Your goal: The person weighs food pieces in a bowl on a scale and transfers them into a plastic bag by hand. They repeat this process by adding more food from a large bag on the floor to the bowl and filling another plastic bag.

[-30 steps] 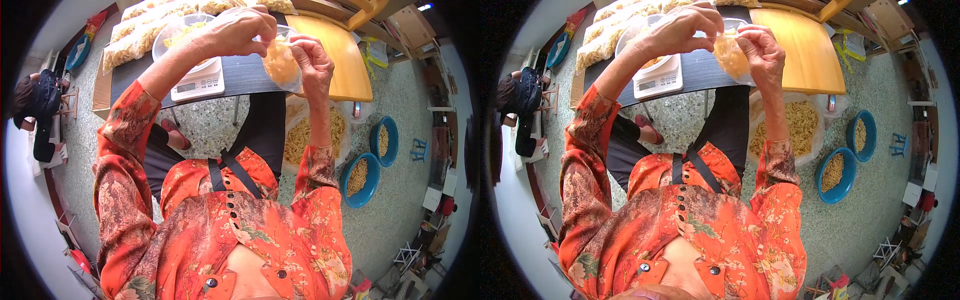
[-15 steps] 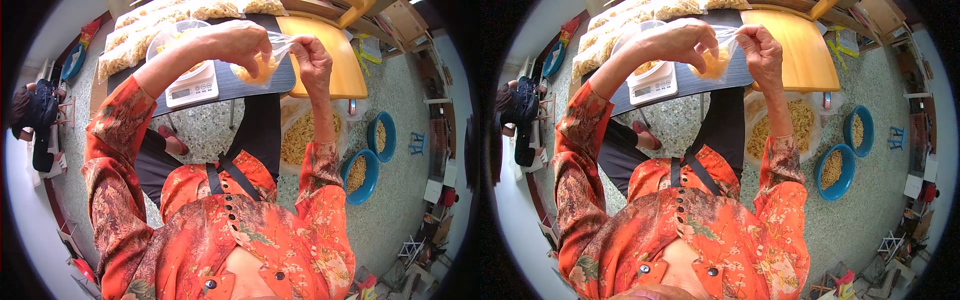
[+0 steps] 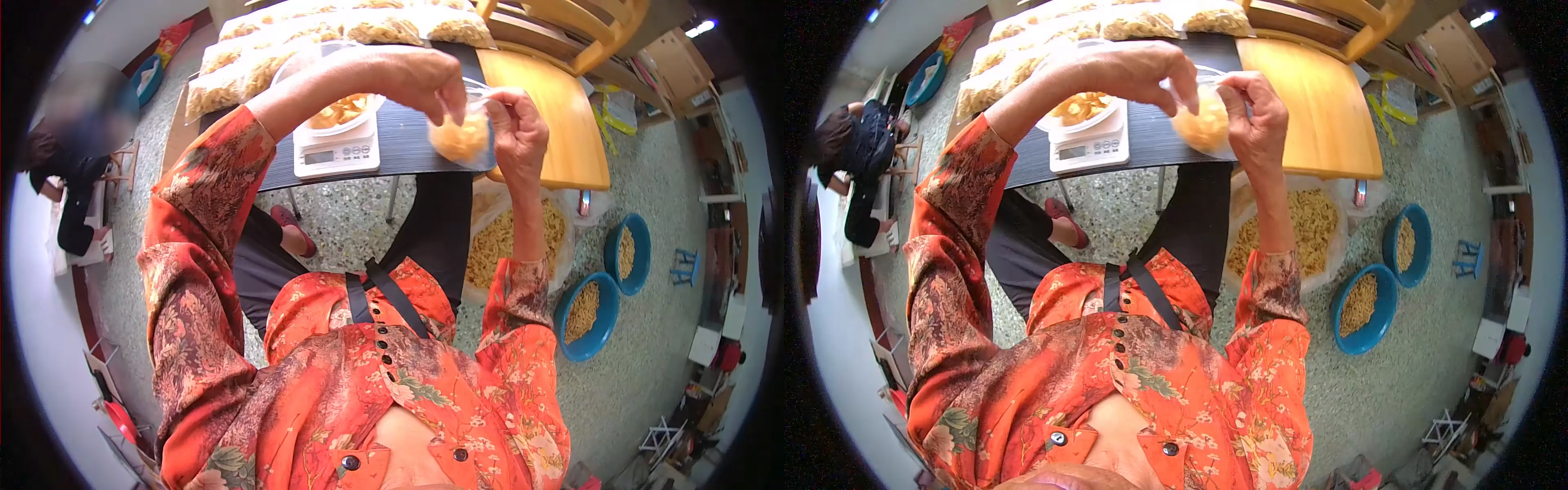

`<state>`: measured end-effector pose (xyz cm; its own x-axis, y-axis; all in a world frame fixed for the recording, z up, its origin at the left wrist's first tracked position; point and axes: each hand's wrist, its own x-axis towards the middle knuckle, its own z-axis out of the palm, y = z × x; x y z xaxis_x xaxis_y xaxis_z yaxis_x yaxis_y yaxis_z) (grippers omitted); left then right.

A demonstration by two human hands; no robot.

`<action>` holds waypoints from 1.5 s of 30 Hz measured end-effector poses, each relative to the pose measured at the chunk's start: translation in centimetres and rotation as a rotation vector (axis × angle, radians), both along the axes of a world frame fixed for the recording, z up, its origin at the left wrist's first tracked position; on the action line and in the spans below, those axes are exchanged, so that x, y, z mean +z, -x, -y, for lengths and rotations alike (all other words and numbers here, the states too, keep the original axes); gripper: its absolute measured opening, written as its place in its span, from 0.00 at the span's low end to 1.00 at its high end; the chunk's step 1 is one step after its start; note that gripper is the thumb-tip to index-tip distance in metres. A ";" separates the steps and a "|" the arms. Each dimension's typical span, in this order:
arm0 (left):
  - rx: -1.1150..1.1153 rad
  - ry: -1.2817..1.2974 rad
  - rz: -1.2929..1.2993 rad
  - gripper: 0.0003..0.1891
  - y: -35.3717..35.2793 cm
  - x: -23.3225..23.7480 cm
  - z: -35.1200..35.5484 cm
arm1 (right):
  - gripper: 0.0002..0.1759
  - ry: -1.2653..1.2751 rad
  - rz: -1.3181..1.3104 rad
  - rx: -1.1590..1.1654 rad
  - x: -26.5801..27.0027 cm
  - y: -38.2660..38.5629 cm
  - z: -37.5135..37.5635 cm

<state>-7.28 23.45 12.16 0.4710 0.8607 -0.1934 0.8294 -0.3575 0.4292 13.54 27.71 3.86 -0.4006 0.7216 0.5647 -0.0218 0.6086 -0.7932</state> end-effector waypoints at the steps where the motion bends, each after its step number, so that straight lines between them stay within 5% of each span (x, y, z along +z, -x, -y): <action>1: 0.029 0.057 0.263 0.10 0.7 0.2 0.2 | 0.04 -0.001 -0.008 0.017 0.0 0.2 0.2; 6: -0.066 -0.608 0.333 0.04 3.6 0.2 2.0 | 0.05 -0.110 -0.010 -0.113 -0.1 1.3 1.2; 9: 0.208 -0.582 0.406 0.04 6.3 0.4 3.7 | 0.05 -0.183 -0.001 -0.176 -0.1 2.2 2.2; 11: 0.395 -0.575 0.220 0.12 7.8 2.5 7.0 | 0.04 -0.305 0.086 -0.163 -0.6 2.8 2.6; 13: 0.524 -0.508 0.045 0.06 10.3 1.1 8.3 | 0.04 -0.320 0.070 -0.155 -0.6 3.3 2.8; 16: 0.595 -0.343 0.015 0.12 12.2 -1.1 10.2 | 0.05 -0.408 0.055 -0.236 -0.3 3.3 2.2; 21: 0.535 -0.433 0.043 0.22 11.4 -4.0 11.9 | 0.05 -0.415 0.130 -0.223 -0.4 3.3 2.1; 33: 0.480 -0.515 -0.130 0.12 9.7 -4.3 12.2 | 0.05 -0.501 0.105 -0.306 0.7 4.2 2.2; 45: 0.537 -0.655 -0.036 0.06 11.0 -3.7 12.1 | 0.07 -0.484 0.119 -0.256 -1.3 4.0 3.2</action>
<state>-18.28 11.35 8.44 -0.0307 0.9092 0.4152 0.9670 -0.0780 0.2425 9.53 24.50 2.60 -0.3282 0.4742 0.8170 0.2470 0.8779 -0.4103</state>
